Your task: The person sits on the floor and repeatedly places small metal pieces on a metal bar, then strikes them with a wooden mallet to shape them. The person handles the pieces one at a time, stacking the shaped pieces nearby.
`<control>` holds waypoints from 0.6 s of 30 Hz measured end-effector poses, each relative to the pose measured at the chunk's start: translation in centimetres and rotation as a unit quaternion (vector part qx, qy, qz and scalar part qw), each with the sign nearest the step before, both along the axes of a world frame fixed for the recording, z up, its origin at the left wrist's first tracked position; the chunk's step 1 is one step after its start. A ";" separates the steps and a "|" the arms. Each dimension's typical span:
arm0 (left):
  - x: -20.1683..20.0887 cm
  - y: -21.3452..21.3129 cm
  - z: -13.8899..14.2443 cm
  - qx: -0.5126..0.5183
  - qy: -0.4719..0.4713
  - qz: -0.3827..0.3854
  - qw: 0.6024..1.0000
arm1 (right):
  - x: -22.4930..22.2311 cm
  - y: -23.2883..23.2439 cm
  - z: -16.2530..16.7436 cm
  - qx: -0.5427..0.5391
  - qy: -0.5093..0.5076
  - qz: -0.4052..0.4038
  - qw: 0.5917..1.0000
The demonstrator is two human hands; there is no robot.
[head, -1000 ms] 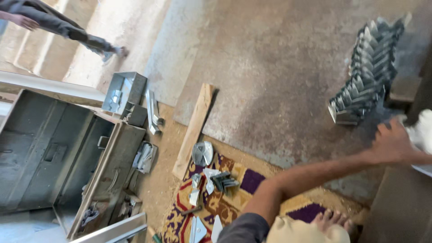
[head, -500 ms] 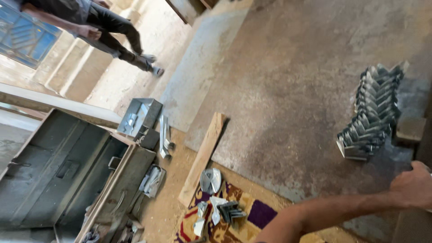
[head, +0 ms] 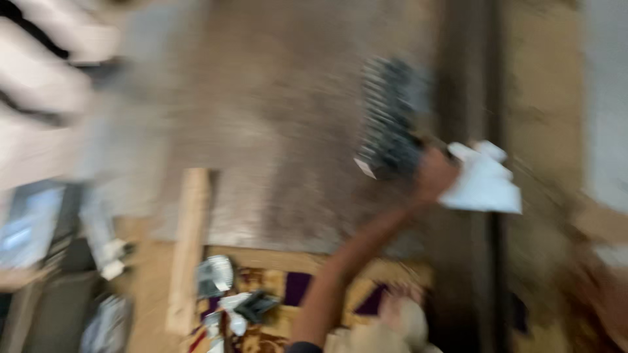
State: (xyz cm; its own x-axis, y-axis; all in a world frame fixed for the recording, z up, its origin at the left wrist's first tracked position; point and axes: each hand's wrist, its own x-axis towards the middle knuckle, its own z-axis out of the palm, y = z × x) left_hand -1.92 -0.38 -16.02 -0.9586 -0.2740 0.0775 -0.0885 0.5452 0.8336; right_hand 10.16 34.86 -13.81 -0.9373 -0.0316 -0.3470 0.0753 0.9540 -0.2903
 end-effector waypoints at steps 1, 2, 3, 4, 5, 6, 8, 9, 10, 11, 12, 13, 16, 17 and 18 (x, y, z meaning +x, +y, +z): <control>-0.7 0.5 -0.9 0.008 0.005 0.012 1.000 | 0.2 2.2 -1.4 0.011 0.019 0.002 1.000; -1.1 1.3 -1.7 0.019 0.010 0.025 0.999 | 0.2 3.8 -3.1 0.004 0.049 -0.003 0.999; -1.7 1.9 -2.3 0.026 0.014 0.038 0.999 | -0.2 4.6 -4.6 0.000 0.081 -0.005 0.997; -1.9 2.6 -2.3 0.031 0.015 0.052 0.998 | -0.6 4.3 -5.2 -0.054 0.111 -0.020 0.992; -2.0 3.1 -2.0 0.030 0.006 0.057 0.998 | -1.5 2.6 -5.1 -0.115 0.132 -0.034 0.984; -1.9 3.6 -1.5 0.023 -0.012 0.060 0.998 | -2.5 0.7 -4.8 -0.182 0.156 -0.041 0.970; -1.2 3.8 -0.7 0.001 -0.055 0.058 0.997 | -4.4 -4.1 -2.7 -0.172 0.202 -0.028 0.964; -0.9 3.9 -0.2 -0.009 -0.068 0.054 0.996 | -5.1 -6.7 -1.0 -0.210 0.216 -0.030 0.953; -0.6 4.2 0.0 -0.017 -0.082 0.049 0.995 | -5.8 -8.9 0.6 -0.244 0.229 -0.033 0.942; -0.4 4.3 0.1 -0.039 -0.078 0.049 0.995 | -6.5 -10.7 1.9 -0.222 0.245 -0.009 0.944; -0.3 4.4 0.1 -0.061 -0.070 0.049 0.995 | -7.4 -12.1 2.6 -0.199 0.263 0.016 0.944; -0.3 4.5 -0.1 -0.081 -0.062 0.048 0.994 | -8.2 -13.3 2.9 -0.176 0.278 0.020 0.944; -0.4 4.7 -0.7 -0.085 -0.048 0.044 0.994 | -10.7 -15.4 1.4 -0.135 0.239 0.008 0.961; -0.5 4.8 -0.9 -0.080 -0.044 0.046 0.995 | -11.5 -15.8 0.5 -0.129 0.215 -0.001 0.968; -0.5 4.8 -0.9 -0.075 -0.044 0.048 0.995 | -12.1 -16.1 -0.2 -0.125 0.216 0.006 0.968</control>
